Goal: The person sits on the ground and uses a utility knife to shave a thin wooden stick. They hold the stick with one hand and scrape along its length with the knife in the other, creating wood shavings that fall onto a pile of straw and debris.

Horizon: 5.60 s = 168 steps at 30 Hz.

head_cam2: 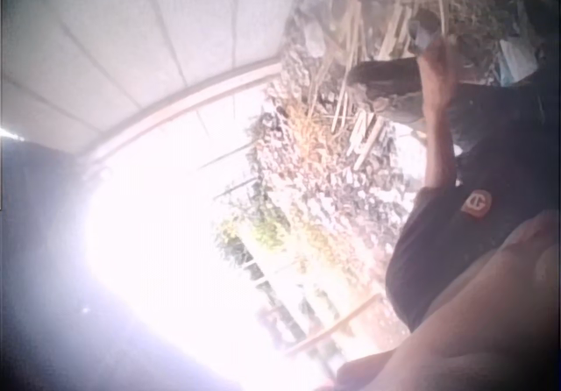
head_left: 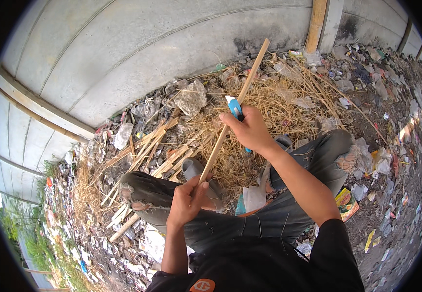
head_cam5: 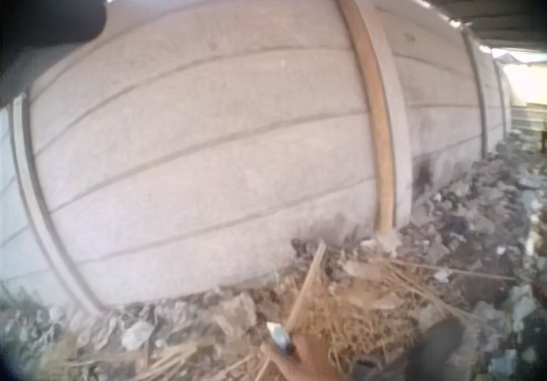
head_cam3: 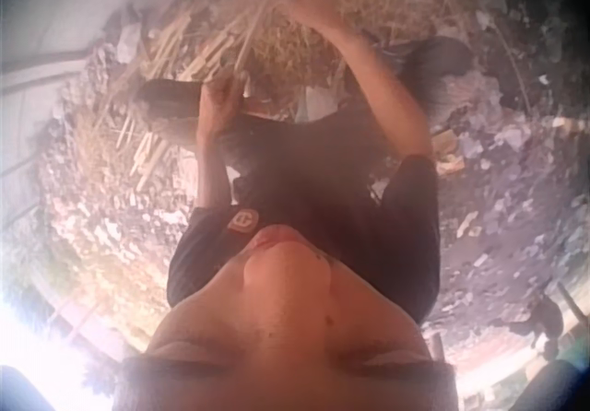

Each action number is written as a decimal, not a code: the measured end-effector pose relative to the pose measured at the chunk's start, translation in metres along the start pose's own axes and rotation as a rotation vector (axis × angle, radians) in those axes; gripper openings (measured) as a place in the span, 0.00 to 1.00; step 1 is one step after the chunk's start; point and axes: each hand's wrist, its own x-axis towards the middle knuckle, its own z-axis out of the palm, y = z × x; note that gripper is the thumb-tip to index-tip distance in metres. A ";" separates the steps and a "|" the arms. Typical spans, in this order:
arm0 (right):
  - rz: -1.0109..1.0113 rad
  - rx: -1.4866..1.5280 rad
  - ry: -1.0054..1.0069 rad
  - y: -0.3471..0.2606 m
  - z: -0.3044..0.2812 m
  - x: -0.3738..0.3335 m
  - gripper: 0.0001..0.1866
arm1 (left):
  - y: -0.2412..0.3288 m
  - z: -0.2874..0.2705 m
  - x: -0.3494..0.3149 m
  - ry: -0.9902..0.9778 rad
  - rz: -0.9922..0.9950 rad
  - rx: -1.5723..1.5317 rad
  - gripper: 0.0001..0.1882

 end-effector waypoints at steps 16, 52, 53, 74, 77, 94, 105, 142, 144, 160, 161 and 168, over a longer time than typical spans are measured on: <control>-0.068 -0.605 0.034 -0.017 -0.003 -0.028 0.30 | -0.004 -0.023 -0.015 0.177 0.152 0.414 0.08; 0.044 -0.172 -0.370 0.002 0.041 -0.040 0.33 | -0.007 -0.008 0.001 0.259 0.107 0.260 0.10; 0.060 -0.111 -0.410 0.003 0.038 -0.035 0.34 | -0.005 -0.009 0.002 0.255 0.111 0.265 0.10; -0.363 -0.420 -0.139 0.003 0.048 -0.054 0.09 | -0.015 0.008 0.003 0.396 0.217 0.609 0.14; -0.530 -0.437 -0.230 0.002 0.048 -0.058 0.06 | -0.020 0.005 0.001 0.380 0.232 0.607 0.15; 0.134 0.361 0.224 -0.002 -0.007 -0.004 0.21 | -0.017 -0.027 -0.013 0.170 0.170 0.283 0.17; 0.274 0.630 0.098 -0.008 -0.011 -0.011 0.23 | 0.002 -0.037 -0.019 0.094 0.081 0.102 0.18; 0.022 -0.476 0.408 0.008 -0.080 0.027 0.28 | -0.028 -0.077 -0.052 0.191 0.185 0.402 0.20; 0.036 -0.511 0.414 0.007 -0.081 0.026 0.28 | -0.028 -0.078 -0.053 0.171 0.180 0.412 0.20; 0.001 -0.612 0.251 0.020 -0.032 0.010 0.29 | -0.044 -0.074 -0.042 0.222 0.292 0.404 0.19; -0.016 -0.652 0.187 0.023 -0.015 -0.001 0.29 | -0.044 -0.072 -0.039 0.215 0.277 0.423 0.19; 0.086 -0.626 0.241 0.024 -0.039 0.026 0.29 | -0.046 -0.075 -0.039 0.214 0.242 0.431 0.19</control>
